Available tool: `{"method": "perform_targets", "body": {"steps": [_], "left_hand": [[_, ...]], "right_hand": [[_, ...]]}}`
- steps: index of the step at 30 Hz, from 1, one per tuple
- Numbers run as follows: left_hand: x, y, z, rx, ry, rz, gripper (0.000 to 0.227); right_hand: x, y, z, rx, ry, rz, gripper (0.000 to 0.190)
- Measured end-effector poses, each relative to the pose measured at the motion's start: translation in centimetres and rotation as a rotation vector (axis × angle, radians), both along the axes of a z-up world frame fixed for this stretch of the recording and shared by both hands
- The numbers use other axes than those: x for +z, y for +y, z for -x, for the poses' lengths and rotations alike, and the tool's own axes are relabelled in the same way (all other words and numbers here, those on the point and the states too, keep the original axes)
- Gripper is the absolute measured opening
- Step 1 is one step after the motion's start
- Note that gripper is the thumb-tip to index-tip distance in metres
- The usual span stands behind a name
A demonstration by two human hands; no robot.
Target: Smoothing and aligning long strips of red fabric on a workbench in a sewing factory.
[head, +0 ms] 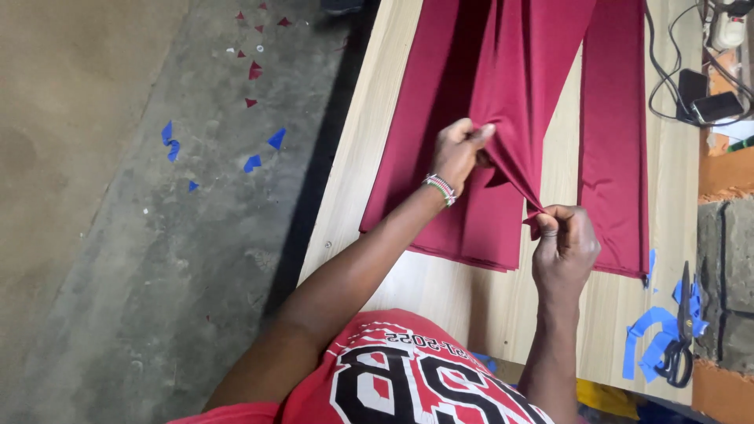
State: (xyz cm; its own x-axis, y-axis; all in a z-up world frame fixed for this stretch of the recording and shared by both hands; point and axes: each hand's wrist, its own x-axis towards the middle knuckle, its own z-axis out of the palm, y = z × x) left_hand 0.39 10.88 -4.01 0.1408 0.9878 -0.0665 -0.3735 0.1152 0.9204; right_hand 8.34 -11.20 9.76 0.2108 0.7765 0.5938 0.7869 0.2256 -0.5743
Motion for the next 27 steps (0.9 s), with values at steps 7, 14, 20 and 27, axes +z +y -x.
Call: {"method": "perform_targets", "body": {"steps": [7,14,20,27], "left_hand": [[4.0,-1.1,7.2,-0.1,-0.638,0.052,0.012],[16.5,-3.7,7.3,-0.038,-0.478,-0.247,0.017],[16.3,-3.6,11.3,0.104,0.083,-0.514,0.037],[8.6,-1.4,8.0,-0.137,-0.521,0.468,0.069]], "right_hand": [[-2.7,1.6,4.1,0.03,0.16,0.035,0.016],[-0.9,12.1,10.3,0.681,2.291,0.145,0.071],[-3.7,19.9,1.5,0.674,2.082,0.017,0.04],[4.1,11.9,7.5,0.668,2.154,0.0,0.022]]}}
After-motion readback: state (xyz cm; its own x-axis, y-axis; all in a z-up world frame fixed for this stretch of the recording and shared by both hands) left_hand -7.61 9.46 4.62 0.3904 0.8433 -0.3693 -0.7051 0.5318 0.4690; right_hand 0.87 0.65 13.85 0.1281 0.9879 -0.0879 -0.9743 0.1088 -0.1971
